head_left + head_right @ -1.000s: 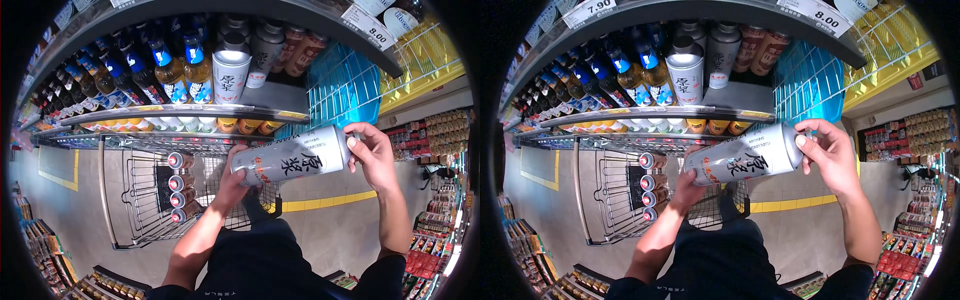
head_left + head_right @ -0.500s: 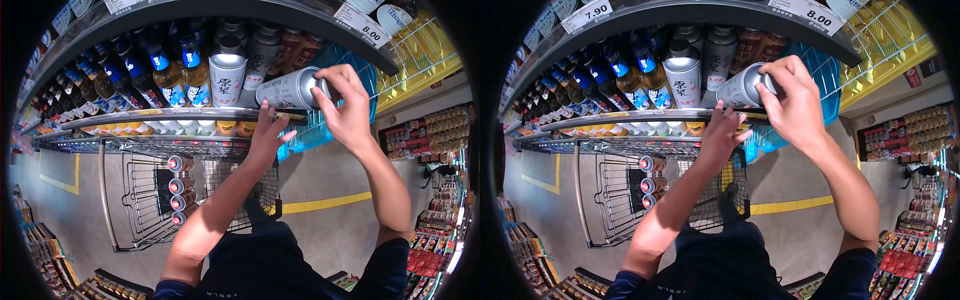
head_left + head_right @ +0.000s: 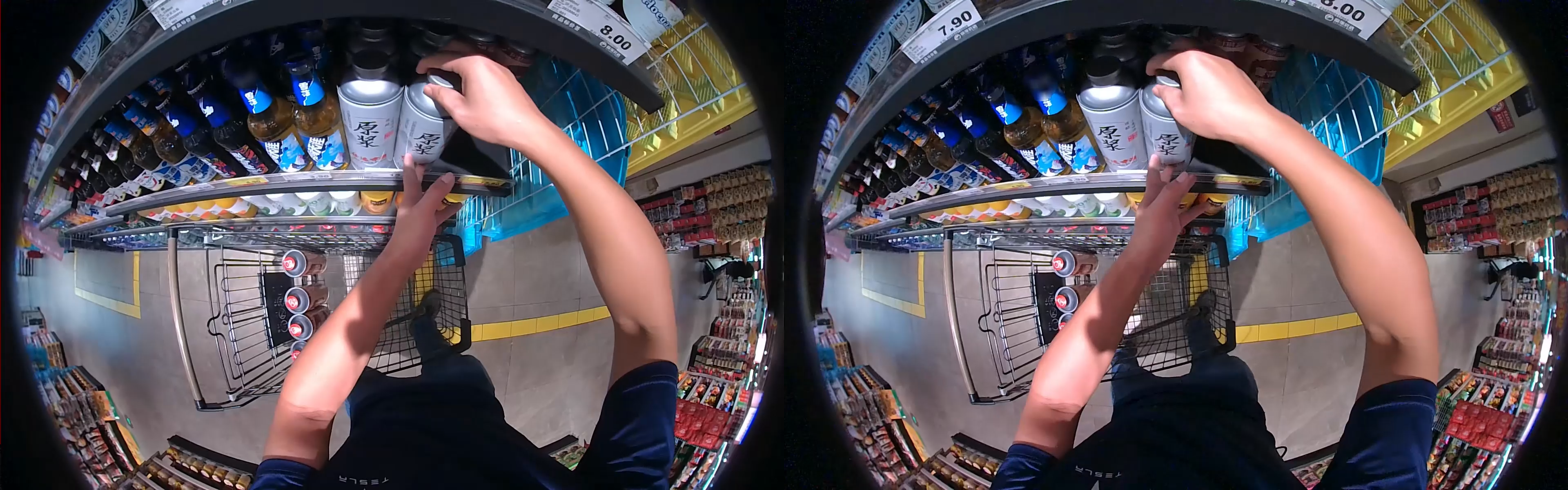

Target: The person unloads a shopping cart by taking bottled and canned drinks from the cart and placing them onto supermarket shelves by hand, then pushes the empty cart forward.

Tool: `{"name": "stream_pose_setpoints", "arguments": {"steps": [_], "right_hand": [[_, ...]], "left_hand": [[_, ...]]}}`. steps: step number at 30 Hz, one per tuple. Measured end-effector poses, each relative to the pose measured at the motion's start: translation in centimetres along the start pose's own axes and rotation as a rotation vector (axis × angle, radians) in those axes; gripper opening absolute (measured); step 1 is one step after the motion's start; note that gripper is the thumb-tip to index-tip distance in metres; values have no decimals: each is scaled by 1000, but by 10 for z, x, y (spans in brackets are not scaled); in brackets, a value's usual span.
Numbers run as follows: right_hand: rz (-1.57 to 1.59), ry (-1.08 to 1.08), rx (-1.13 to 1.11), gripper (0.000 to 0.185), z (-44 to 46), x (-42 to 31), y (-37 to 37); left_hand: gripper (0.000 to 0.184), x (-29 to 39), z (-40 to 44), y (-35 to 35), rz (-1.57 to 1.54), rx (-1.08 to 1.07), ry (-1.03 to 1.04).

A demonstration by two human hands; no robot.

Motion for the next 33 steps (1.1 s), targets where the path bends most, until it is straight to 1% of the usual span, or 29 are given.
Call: {"name": "stream_pose_setpoints", "arguments": {"steps": [2,4,6,7,8,9,10,11,12,14,16,17,18,19,20,22,26,27,29,30,32,33], "right_hand": [[-43,-4,12,35,8,9,6],[-30,75,-52,37,14,18,7],[-45,78,-77,38,15,22,9],[-91,11,-43,39,14,21,10],[-137,-55,-8,40,13,21,10],[-137,-57,89,37,6,16,4],[-136,-58,95,37,-3,10,-2],[-104,20,168,32,-16,5,-13],[-64,94,236,27,-30,0,-19],[186,59,626,13,-78,-8,3],[264,205,517,5,-135,-7,77],[510,485,213,4,-173,0,146],[557,366,-7,13,-205,-2,209],[290,477,-618,27,-243,-19,263],[260,372,-916,35,-267,-49,286],[340,352,-982,35,-290,-97,334],[413,223,-738,34,-282,-163,418],[390,142,-638,33,-262,-175,423],[360,130,-570,32,-217,-190,442],[341,146,-502,34,-193,-196,452],[255,139,-469,52,-153,-198,473],[150,110,-362,58,-140,-196,493]], "left_hand": [[85,0,0,-4,30,21,-10],[83,-1,0,-6,63,36,-17],[77,-3,-2,-10,123,51,-30],[77,-5,-5,-13,128,48,-29],[72,-8,-11,-17,167,4,-59],[67,-13,-18,-23,206,-40,-88],[61,-22,-29,-35,228,-91,-129],[56,-34,-42,-51,249,-136,-172],[51,-51,-55,-70,300,-100,-218],[45,-90,-84,-125,418,40,-301],[44,-128,-122,-187,644,100,-244],[48,-128,-147,-203,809,182,-321],[52,-127,-170,-217,974,254,-401],[56,-128,-193,-232,1056,275,-439],[57,-125,-212,-244,1206,252,-486],[59,-126,-250,-267,1534,248,-497],[56,-102,-287,-287,1589,291,-601],[55,-96,-292,-293,1617,291,-585],[51,-81,-302,-298,1668,294,-530],[51,-80,-309,-306,1664,305,-542],[50,-77,-323,-316,1675,334,-454],[50,-75,-330,-319,1670,341,-464]]}}
Point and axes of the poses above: each hand's wrist, its own z-axis towards the middle knuckle, its own y-axis out of the palm, x = y × z, the point moved 5 cm from there along z, towards the middle knuckle, and after that the axes turned 5 degrees about -y, right-handed, at the moved point
